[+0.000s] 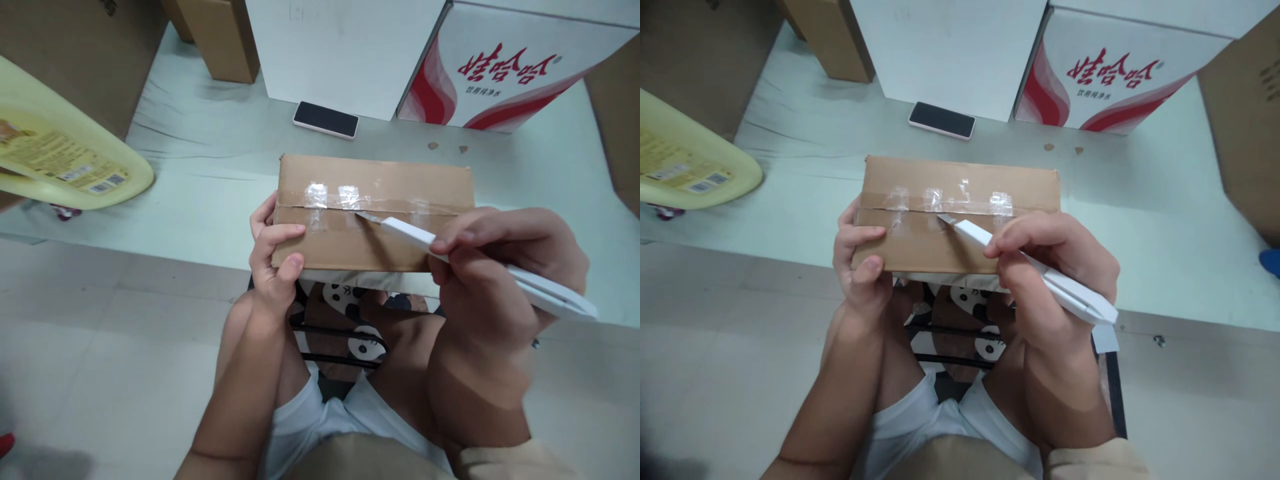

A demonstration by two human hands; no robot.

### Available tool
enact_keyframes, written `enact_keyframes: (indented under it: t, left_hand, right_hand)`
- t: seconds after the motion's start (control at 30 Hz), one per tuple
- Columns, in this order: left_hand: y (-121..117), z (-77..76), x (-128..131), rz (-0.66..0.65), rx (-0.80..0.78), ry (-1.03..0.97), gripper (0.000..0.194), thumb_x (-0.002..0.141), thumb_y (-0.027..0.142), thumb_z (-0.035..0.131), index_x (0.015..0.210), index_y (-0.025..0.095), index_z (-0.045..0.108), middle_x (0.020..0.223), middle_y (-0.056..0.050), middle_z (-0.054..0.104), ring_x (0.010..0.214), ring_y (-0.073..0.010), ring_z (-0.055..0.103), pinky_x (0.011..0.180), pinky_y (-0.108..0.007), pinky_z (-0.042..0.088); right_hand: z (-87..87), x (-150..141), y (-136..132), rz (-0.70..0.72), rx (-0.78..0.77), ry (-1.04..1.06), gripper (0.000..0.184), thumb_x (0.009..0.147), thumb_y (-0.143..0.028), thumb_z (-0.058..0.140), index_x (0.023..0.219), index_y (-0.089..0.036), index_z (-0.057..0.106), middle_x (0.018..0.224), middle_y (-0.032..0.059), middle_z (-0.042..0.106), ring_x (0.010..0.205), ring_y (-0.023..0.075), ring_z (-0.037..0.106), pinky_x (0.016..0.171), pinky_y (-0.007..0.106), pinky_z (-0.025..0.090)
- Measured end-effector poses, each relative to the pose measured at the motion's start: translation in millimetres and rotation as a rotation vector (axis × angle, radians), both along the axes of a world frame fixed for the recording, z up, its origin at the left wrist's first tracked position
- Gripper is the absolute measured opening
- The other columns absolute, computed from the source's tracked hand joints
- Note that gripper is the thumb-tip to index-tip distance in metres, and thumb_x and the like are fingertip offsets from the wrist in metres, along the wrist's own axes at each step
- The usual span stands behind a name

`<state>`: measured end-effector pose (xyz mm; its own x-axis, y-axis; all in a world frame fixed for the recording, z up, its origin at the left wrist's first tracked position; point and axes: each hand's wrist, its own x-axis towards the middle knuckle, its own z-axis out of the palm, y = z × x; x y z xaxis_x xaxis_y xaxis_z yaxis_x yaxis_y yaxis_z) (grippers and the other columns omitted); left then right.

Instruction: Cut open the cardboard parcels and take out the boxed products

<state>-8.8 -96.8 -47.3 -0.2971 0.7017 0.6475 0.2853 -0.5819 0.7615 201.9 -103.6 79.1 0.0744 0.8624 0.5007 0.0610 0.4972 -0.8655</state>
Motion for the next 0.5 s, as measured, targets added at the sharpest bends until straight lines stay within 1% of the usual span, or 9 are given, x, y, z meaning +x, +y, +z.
enact_keyframes:
  t: [0.1, 0.17, 0.27, 0.3, 0.43, 0.5]
  left_hand:
    - [0.5, 0.3, 0.2, -0.009, 0.009, -0.005, 0.038, 0.090, 0.070, 0.063, 0.106, 0.036, 0.069, 0.147, -0.001, 0.056, 0.141, -0.0346, 0.053, 0.116, -0.065, 0.047]
    - [0.7, 0.4, 0.4, -0.011, 0.018, -0.002, 0.038, 0.090, 0.069, 0.064, 0.106, 0.035, 0.068, 0.146, -0.001, 0.056, 0.140, -0.0345, 0.054, 0.115, -0.065, 0.047]
    - [1.2, 0.3, 0.2, -0.004, 0.023, 0.004, 0.039, 0.090, 0.070, 0.063, 0.106, 0.035, 0.069, 0.146, -0.002, 0.056, 0.141, -0.0351, 0.053, 0.115, -0.065, 0.048]
    - [1.5, 0.1, -0.1, 0.000, 0.026, 0.002, 0.039, 0.089, 0.070, 0.063, 0.106, 0.035, 0.069, 0.145, -0.001, 0.056, 0.141, -0.0351, 0.053, 0.115, -0.065, 0.047]
    - [2.3, -1.5, -1.8, -0.010, 0.031, -0.012, 0.038, 0.088, 0.070, 0.065, 0.105, 0.036, 0.069, 0.145, 0.000, 0.057, 0.141, -0.0344, 0.053, 0.116, -0.064, 0.046]
    - [2.2, -2.4, -2.5, -0.022, 0.023, -0.019, 0.038, 0.088, 0.069, 0.065, 0.105, 0.034, 0.068, 0.146, -0.001, 0.057, 0.142, -0.0343, 0.053, 0.117, -0.063, 0.045]
  right_hand:
    - [-0.4, 0.0, 0.3, 0.018, 0.004, 0.024, 0.023, 0.076, -0.001, 0.063, 0.079, -0.023, 0.071, 0.074, -0.0026, 0.071, 0.059, 0.0113, 0.059, 0.045, 0.026, 0.039]
    - [-0.8, -0.1, 0.2, 0.020, 0.002, 0.033, 0.023, 0.075, -0.001, 0.064, 0.079, -0.022, 0.071, 0.074, -0.0018, 0.071, 0.062, 0.0121, 0.061, 0.045, 0.026, 0.041]
    - [-0.4, 3.6, 2.1, -0.031, -0.020, 0.087, 0.025, 0.070, 0.001, 0.062, 0.077, -0.022, 0.071, 0.072, -0.0014, 0.070, 0.060, 0.0123, 0.061, 0.043, 0.025, 0.041]
    - [0.0, 7.0, 3.9, -0.044, -0.003, 0.107, 0.025, 0.069, 0.001, 0.060, 0.076, -0.021, 0.071, 0.070, -0.0012, 0.069, 0.057, 0.0120, 0.060, 0.041, 0.025, 0.040]
    - [0.9, 30.3, 14.6, -0.050, 0.187, 0.224, 0.022, 0.062, -0.001, 0.060, 0.073, -0.018, 0.070, 0.060, -0.0018, 0.059, 0.047, 0.0109, 0.057, 0.035, 0.024, 0.033]
    - [0.6, 41.9, 19.7, -0.061, 0.180, 0.297, 0.025, 0.059, 0.000, 0.059, 0.074, -0.018, 0.070, 0.059, -0.0025, 0.056, 0.047, 0.0102, 0.055, 0.033, 0.023, 0.030]
